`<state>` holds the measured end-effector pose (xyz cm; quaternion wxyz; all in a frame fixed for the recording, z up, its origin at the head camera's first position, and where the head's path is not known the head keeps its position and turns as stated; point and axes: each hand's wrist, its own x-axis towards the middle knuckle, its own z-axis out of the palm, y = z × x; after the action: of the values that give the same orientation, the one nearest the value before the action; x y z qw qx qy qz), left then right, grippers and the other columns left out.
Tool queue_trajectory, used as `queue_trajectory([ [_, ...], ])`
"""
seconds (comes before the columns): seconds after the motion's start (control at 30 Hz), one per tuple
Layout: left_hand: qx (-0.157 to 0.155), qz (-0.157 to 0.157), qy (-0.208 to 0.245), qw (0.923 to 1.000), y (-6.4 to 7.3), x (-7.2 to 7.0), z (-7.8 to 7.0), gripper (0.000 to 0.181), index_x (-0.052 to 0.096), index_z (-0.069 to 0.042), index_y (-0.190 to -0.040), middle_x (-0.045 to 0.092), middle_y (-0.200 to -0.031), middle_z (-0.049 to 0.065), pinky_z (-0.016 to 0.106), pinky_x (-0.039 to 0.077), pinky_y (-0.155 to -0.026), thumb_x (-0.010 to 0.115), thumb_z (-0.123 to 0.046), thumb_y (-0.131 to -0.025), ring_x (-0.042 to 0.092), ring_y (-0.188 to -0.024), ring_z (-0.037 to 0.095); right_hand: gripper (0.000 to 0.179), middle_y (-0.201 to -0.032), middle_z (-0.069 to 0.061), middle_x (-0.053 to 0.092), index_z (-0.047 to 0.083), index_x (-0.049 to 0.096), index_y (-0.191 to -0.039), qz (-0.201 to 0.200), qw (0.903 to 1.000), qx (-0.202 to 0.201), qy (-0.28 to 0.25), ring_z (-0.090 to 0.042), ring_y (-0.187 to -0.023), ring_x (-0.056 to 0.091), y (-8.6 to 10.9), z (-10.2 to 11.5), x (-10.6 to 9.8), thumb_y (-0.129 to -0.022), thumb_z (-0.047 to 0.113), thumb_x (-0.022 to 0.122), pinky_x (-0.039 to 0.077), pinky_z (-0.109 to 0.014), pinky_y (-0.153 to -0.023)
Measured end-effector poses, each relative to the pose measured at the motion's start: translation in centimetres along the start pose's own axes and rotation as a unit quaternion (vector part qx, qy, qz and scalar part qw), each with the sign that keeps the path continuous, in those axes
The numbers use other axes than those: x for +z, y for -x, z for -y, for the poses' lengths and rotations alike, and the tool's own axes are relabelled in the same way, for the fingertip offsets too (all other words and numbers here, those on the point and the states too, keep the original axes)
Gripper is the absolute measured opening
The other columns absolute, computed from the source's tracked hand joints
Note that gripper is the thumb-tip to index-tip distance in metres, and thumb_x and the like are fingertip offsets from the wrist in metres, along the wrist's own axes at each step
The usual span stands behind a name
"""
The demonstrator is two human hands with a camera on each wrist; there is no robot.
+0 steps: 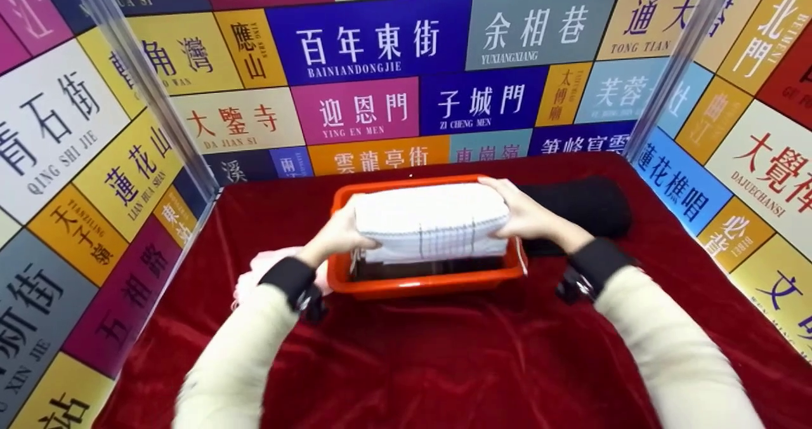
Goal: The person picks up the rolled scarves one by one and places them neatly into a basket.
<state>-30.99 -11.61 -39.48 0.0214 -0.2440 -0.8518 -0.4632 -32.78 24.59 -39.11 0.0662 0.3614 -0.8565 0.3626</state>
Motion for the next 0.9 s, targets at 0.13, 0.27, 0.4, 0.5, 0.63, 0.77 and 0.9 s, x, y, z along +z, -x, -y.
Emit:
queue_trajectory([
  [0.13, -0.033, 0.004, -0.042, 0.9986, -1.7, 1.0, 1.9, 0.077, 0.042, -0.004, -0.123, 0.062, -0.107, 0.015, 0.031, 0.05, -0.068, 0.079, 0.0, -0.055, 0.059, -0.071, 0.023, 0.097, -0.128, -0.027, 0.038, -0.006, 0.031, -0.136, 0.01, 0.9993, -0.022, 0.029, -0.033, -0.113, 0.037, -1.3, -2.8, 1.2, -0.053, 0.009, 0.079, 0.033, -0.048, -0.095],
  [0.27, -0.048, -0.009, -0.134, 0.9898, -2.1, 2.0, 3.2, 0.078, 0.043, -0.011, -0.124, 0.065, -0.099, 0.013, 0.036, 0.05, -0.064, 0.082, -0.014, -0.056, 0.061, -0.066, 0.029, 0.089, -0.126, -0.027, 0.041, -0.006, 0.037, -0.131, 0.01, 0.9955, -0.055, 0.077, -0.035, -0.11, 0.037, -1.8, -4.5, 2.2, -0.055, 0.013, 0.08, 0.035, -0.048, -0.092],
  [0.4, -0.057, -0.011, -0.231, 0.9713, -1.9, 2.4, 4.0, 0.084, 0.044, -0.014, -0.126, 0.066, -0.101, 0.01, 0.042, 0.048, -0.077, 0.084, -0.028, -0.053, 0.061, -0.085, 0.034, 0.081, -0.121, -0.022, 0.043, 0.001, 0.04, -0.129, 0.025, 0.9897, -0.042, 0.134, -0.032, -0.108, 0.042, -1.7, -4.9, 2.8, -0.061, 0.021, 0.079, 0.04, -0.048, -0.088],
  [0.5, -0.057, 0.007, -0.242, 0.9686, -1.8, 2.3, 4.1, 0.093, 0.041, -0.012, -0.131, 0.06, -0.116, 0.009, 0.046, 0.042, -0.089, 0.086, -0.03, -0.051, 0.054, -0.104, 0.039, 0.081, -0.118, -0.019, 0.044, 0.004, 0.039, -0.129, 0.042, 0.9799, -0.018, 0.194, -0.031, -0.106, 0.044, -1.6, -4.6, 3.0, -0.063, 0.028, 0.078, 0.041, -0.05, -0.083],
  [0.63, -0.018, 0.027, -0.247, 0.9685, -2.0, 1.7, 3.5, 0.103, 0.035, -0.008, -0.136, 0.043, -0.136, 0.01, 0.053, 0.027, -0.102, 0.088, -0.029, -0.05, 0.034, -0.125, 0.043, 0.086, -0.112, -0.02, 0.046, 0.004, 0.035, -0.128, 0.057, 0.9583, 0.013, 0.28, -0.032, -0.103, 0.045, -1.3, -4.2, 3.2, -0.061, 0.036, 0.078, 0.04, -0.051, -0.079],
  [0.77, 0.035, 0.058, -0.306, 0.9497, -2.6, 1.5, 2.4, 0.097, 0.035, -0.007, -0.136, 0.038, -0.139, 0.015, 0.055, 0.025, -0.103, 0.084, -0.031, -0.056, 0.031, -0.128, 0.041, 0.088, -0.102, -0.021, 0.049, 0.003, 0.036, -0.126, 0.06, 0.9407, 0.042, 0.331, -0.035, -0.095, 0.048, -1.2, -4.0, 3.6, -0.059, 0.041, 0.078, 0.039, -0.05, -0.077],
  [0.9, 0.049, 0.082, -0.342, 0.9347, -3.2, 1.8, 1.7, 0.089, 0.037, -0.006, -0.134, 0.045, -0.129, 0.018, 0.051, 0.034, -0.097, 0.082, -0.027, -0.06, 0.044, -0.117, 0.038, 0.087, -0.099, -0.022, 0.05, 0.001, 0.037, -0.125, 0.075, 0.9322, 0.058, 0.349, -0.039, -0.091, 0.048, -1.2, -3.8, 3.7, -0.058, 0.038, 0.078, 0.039, -0.051, -0.078],
])
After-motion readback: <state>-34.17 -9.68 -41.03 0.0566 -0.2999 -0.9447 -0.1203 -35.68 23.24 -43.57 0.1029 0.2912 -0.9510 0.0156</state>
